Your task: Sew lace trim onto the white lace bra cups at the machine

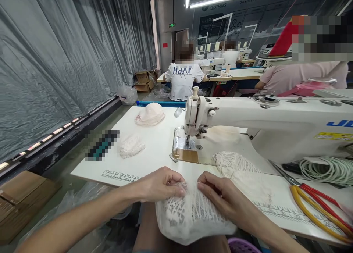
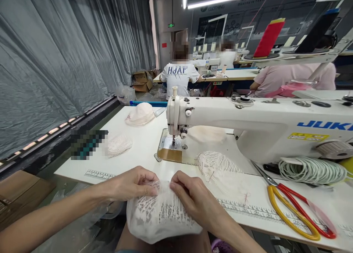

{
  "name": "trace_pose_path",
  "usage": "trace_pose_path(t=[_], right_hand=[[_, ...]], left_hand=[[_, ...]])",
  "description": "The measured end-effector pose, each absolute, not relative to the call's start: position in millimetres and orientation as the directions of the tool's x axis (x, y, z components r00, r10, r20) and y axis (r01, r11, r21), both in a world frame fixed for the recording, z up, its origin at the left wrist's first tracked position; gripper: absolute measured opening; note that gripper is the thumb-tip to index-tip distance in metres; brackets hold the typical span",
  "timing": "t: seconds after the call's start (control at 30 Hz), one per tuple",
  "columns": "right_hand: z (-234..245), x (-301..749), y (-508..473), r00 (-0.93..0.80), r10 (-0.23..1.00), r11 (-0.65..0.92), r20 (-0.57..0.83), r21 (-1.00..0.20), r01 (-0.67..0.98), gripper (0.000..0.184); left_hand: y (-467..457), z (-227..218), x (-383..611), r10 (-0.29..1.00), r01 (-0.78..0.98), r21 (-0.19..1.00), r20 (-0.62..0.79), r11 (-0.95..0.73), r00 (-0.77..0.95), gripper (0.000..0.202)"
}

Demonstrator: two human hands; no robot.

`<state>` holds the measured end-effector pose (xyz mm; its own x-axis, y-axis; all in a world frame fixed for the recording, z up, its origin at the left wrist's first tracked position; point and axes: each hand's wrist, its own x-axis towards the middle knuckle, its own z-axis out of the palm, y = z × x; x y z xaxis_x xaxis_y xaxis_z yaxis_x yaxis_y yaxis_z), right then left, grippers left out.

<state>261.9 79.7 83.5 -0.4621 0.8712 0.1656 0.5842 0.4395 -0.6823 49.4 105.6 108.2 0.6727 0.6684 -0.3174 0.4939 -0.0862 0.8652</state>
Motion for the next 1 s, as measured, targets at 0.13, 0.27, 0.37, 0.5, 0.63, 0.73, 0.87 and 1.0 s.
trace_pose_path(t=[0.13,0.27,0.37,0.5,0.63,0.73,0.87,1.0], right_hand=[[58.1,256.7,118.4,-0.389,0.891,0.449,0.234,-0.329,0.831,0.022],[33.0,258.4,152.7,-0.371,0.895,0.418,0.248,-0.175,0.891,0.021],[27.0,261.7,164.1,-0.426,0.867,0.459,0.259,-0.081,0.885,0.019],[25.3,265.2,174.7,-0.486,0.828,0.504,0.281,0.008,0.864,0.017],[27.7,266.6,182.2,-0.472,0.815,0.479,0.336,0.069,0.875,0.015],[36.6,262.6,177.1,-0.456,0.762,0.453,0.459,0.124,0.883,0.020],[44.1,253.9,159.8,-0.547,0.667,0.611,0.507,0.049,0.790,0.024],[37.8,255.2,154.4,-0.569,0.674,0.602,0.470,0.096,0.793,0.034]], left_hand=[[137.3,97.4,55.4,0.811,0.828,0.282,-0.208,-0.486,0.547,0.025],[157.2,82.7,66.0,0.867,0.871,0.098,-0.097,-0.481,0.489,0.016],[162.9,73.5,70.1,0.781,0.794,-0.034,0.164,-0.607,0.603,0.023],[171.8,54.4,73.9,0.475,0.559,-0.104,0.416,-0.822,0.775,0.019],[182.1,38.1,76.9,0.449,0.543,-0.091,0.457,-0.835,0.768,0.015],[187.4,35.5,77.9,0.452,0.541,-0.091,0.443,-0.836,0.774,0.016],[192.4,37.0,79.3,0.449,0.534,-0.116,0.412,-0.837,0.793,0.015],[197.8,38.0,80.4,0.487,0.552,-0.147,0.325,-0.821,0.811,0.018]])
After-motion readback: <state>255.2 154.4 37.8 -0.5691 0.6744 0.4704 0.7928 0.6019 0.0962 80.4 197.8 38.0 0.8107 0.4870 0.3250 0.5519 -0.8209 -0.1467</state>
